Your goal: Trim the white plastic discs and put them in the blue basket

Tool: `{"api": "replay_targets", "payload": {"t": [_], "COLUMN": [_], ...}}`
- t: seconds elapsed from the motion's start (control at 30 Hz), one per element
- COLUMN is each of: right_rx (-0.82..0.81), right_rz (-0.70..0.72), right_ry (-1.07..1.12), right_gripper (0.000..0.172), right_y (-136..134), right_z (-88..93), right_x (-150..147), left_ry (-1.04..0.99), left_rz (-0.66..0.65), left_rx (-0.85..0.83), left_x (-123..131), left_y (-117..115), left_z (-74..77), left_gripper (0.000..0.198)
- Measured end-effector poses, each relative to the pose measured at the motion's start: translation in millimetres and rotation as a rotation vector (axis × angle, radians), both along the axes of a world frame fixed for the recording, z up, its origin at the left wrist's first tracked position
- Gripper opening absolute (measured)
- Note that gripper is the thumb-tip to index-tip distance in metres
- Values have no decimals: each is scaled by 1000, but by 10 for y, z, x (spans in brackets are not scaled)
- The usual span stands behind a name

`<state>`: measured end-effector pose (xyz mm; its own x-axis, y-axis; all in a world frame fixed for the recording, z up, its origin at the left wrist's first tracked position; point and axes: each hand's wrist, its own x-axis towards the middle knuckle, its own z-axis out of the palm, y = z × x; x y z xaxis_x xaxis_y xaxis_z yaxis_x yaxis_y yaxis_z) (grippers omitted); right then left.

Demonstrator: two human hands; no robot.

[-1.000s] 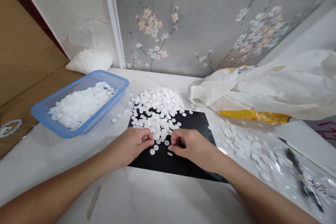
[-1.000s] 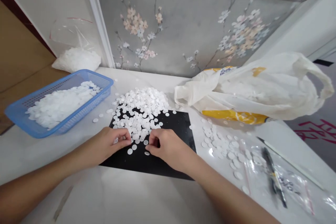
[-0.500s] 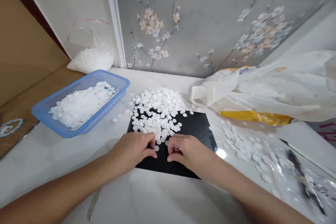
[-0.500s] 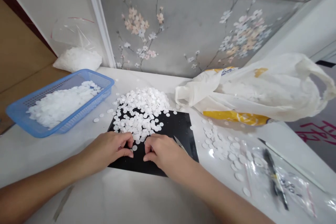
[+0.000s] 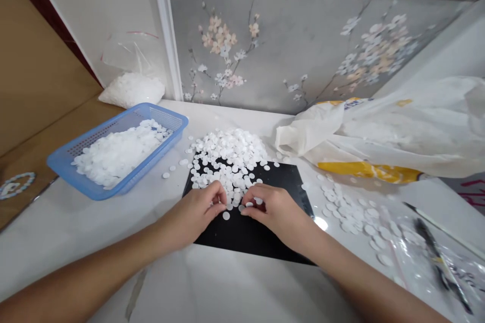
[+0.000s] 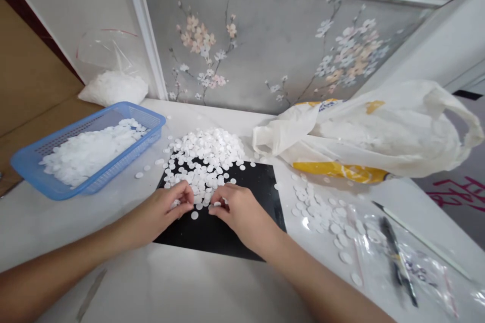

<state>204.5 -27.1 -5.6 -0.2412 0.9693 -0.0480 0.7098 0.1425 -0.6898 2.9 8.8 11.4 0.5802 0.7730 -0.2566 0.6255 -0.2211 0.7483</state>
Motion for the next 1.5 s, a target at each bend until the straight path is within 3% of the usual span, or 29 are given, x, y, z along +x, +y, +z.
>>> {"api": "replay_targets", "payload": {"t": [0.23,0.33,0.47,0.6,0.7,0.87,1.0,1.07,1.27,1.4,1.5], "right_rx": [83,-25,-257,-251,-211,65,130,80,-234,-313,-273], "right_rz": [95,-35,-168,-184,-138,-57,-8,-23,-34,-70,-77], "right_ry": [-147,73,558,716,566,142,63,83,256,365,401], "right_gripper": [15,12,19,18,19,9,7,6,12,13,5], "right_y": [4,31,93,135,124,80,64,61,61,78,87], "right_z": [-45,-19,-15,-34,-33,-84,-118,-90,-9,-25,-23], "right_x": [-47,-10,62,89,59,-40,-76,-69,11,68,72], "left_ry": [244,288,306,282,111,-367,-401,-327,30,77,44], "left_rz": [-178,-197,-216,-205,-131,153,237,194,28,-36,-42], "left_rx": [270,276,227,214,90,-421,-530,-431,189,320,327], "left_x": [63,61,67,50,10,-7,12,13,25,49,50], "left_y": [-30,-22,-25,-32,1,99,109,88,42,37,36], "left_z": [-152,-117,-9,43,41,27,0,-24,-117,-154,-160], "left_gripper": [1,3,5,5,7,9,11,13,12,8,10]}}
